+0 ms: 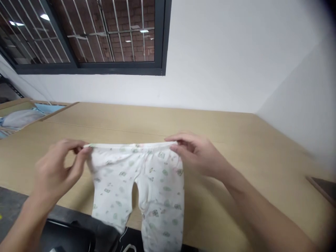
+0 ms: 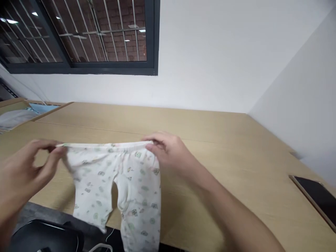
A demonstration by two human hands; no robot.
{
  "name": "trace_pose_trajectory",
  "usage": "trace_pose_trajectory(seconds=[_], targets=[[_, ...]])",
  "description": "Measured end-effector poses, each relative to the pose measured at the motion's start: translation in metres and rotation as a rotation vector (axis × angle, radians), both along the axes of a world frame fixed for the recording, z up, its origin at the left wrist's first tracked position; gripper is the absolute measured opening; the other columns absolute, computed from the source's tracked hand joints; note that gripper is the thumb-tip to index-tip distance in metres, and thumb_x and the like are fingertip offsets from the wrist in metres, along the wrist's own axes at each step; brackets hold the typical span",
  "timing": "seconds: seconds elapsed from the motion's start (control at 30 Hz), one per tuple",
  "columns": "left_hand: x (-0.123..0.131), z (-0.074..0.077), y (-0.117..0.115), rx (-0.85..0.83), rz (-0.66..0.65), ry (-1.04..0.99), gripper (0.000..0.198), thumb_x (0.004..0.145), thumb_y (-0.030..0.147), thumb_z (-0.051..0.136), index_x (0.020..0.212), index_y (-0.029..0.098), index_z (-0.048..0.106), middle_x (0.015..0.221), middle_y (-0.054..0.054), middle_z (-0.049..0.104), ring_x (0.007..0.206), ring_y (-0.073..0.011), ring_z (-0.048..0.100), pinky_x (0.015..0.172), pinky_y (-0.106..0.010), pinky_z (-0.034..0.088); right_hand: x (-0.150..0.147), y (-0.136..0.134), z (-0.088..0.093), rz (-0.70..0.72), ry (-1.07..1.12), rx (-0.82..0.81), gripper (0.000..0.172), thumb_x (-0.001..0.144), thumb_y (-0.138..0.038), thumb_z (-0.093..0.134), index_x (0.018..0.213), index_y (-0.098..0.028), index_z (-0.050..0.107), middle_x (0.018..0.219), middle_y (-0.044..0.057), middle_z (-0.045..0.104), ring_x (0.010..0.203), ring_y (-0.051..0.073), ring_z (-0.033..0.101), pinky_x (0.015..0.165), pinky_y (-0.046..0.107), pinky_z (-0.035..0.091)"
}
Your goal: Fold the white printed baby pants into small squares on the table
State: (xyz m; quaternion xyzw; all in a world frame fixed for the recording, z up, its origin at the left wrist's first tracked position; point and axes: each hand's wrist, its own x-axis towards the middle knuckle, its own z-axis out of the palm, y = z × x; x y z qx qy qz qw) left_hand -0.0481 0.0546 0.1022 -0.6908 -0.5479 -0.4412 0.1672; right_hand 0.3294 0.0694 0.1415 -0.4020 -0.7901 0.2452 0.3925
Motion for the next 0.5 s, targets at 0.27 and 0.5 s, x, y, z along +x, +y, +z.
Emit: trace_pose_trajectory(seconds=[0.27,0.5], targets=[[0.06,-0.049,0.12,-0.301,-0.14,0.073,0.033,0.097,0.042,0.04,0.098,0.024,0.069,0.096,-0.005,0.073,0.092,-0.0215,0.065,0.092,-0.035,0.046,0.041,0.089,-0.059,-0.257,-0.055,-0.132,0.02,0.087,-0.027,0.067,0.101,-0.015,0.074,0.089,0.006,0.071,0.074,0.016,0.065,0.069,0.029,0.052],[0.096,-0.12,0.188,-0.519,-0.164,0.051,0.032,0.096,0.03,0.039,0.094,0.019,0.069,0.097,-0.012,0.07,0.097,-0.0226,0.063,0.097,-0.035,0.048,0.048,0.155,-0.144,-0.405,-0.342,-0.108,0.023,0.095,-0.013,0.051,0.101,-0.012,0.073,0.093,0.009,0.072,0.083,0.017,0.065,0.077,0.027,0.048]])
